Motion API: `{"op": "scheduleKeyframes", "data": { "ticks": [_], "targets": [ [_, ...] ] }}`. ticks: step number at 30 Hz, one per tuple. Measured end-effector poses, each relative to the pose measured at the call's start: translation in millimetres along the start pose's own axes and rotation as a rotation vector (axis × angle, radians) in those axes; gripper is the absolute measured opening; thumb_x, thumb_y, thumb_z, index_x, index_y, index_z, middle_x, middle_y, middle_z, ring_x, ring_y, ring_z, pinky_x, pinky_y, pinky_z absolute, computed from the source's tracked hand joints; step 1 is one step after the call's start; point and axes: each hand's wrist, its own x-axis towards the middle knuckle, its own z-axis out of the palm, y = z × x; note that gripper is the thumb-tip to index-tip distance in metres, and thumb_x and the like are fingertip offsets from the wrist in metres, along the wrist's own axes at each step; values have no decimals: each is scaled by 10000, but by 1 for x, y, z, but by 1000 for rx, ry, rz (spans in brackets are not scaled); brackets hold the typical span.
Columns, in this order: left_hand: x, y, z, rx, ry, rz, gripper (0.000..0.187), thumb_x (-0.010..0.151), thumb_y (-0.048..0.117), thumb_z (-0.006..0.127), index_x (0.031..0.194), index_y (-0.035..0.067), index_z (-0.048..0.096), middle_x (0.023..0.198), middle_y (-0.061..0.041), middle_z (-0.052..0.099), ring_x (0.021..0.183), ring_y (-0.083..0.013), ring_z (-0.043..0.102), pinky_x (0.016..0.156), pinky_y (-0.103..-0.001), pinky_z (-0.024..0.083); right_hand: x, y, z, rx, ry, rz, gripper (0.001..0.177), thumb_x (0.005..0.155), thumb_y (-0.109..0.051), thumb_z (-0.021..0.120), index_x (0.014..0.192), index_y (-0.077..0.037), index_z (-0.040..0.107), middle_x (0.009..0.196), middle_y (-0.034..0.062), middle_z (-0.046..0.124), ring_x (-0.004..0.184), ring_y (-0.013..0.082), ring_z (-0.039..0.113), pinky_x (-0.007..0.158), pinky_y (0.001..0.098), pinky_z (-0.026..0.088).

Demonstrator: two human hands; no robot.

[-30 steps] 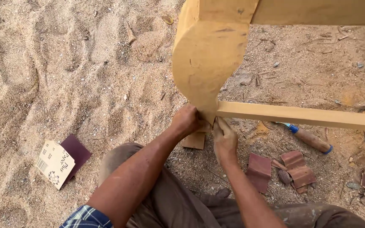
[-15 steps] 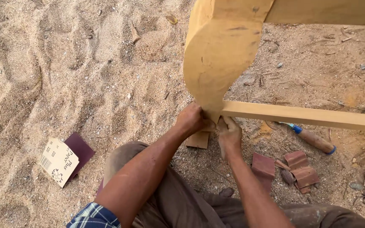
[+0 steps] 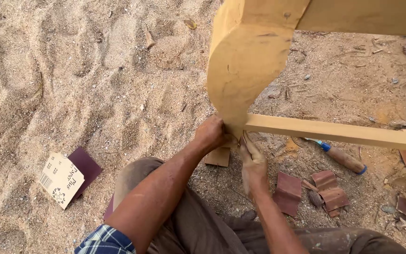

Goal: The person is sanding the leg and frame of a wooden table using sandpaper and a chisel.

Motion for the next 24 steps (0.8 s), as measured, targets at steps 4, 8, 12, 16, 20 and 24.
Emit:
{"op": "scheduleKeyframes", "data": {
  "ticks": [4,8,12,16,20,24],
  "targets": [
    [-1,-7,8,-14,-23,-4,634,697,283,906,1233,111,615,1006,-102,724,915,-269,725,831,-407,612,29,-3,-1,-92,53,15,432,1044,-149,530,1451,-4,531,1476,103,592,1349,200,560,1159,351,398],
    [-1,1,1,-6,15,16,693,691,272,913,1270,107,568,1018,-110,709,915,-268,715,825,-404,617,14,-8,6,56,52,102,430,1026,-134,568,1434,3,578,1435,158,636,1300,255,586,1174,436,430],
    [7,-14,11,7,-12,1,693,718,288,897,1294,115,553,1027,-102,715,918,-261,719,832,-406,623,34,-15,12,-228,201,265,430,1041,-188,559,1450,-73,493,1476,51,529,1339,192,526,1168,434,375],
    [4,-9,13,27,15,42,691,730,282,900,1295,101,545,1054,-101,700,927,-266,724,830,-403,631,29,10,1,27,81,96,423,998,-112,580,1398,13,640,1369,201,688,1220,335,615,1143,513,463],
    [1,0,-2,6,-4,-3,789,688,274,922,1339,115,505,1043,-98,708,935,-270,722,847,-406,621,24,-1,7,-102,100,95,436,1000,-136,545,1424,-32,543,1457,108,597,1351,221,565,1174,407,404],
    [-2,-3,7,-32,-24,-14,722,731,261,899,1333,116,528,1056,-86,718,943,-259,732,854,-407,630,64,32,-6,-79,221,306,399,1076,-46,541,1416,156,593,1390,373,582,1254,611,441,1037,653,327]
  ]
}}
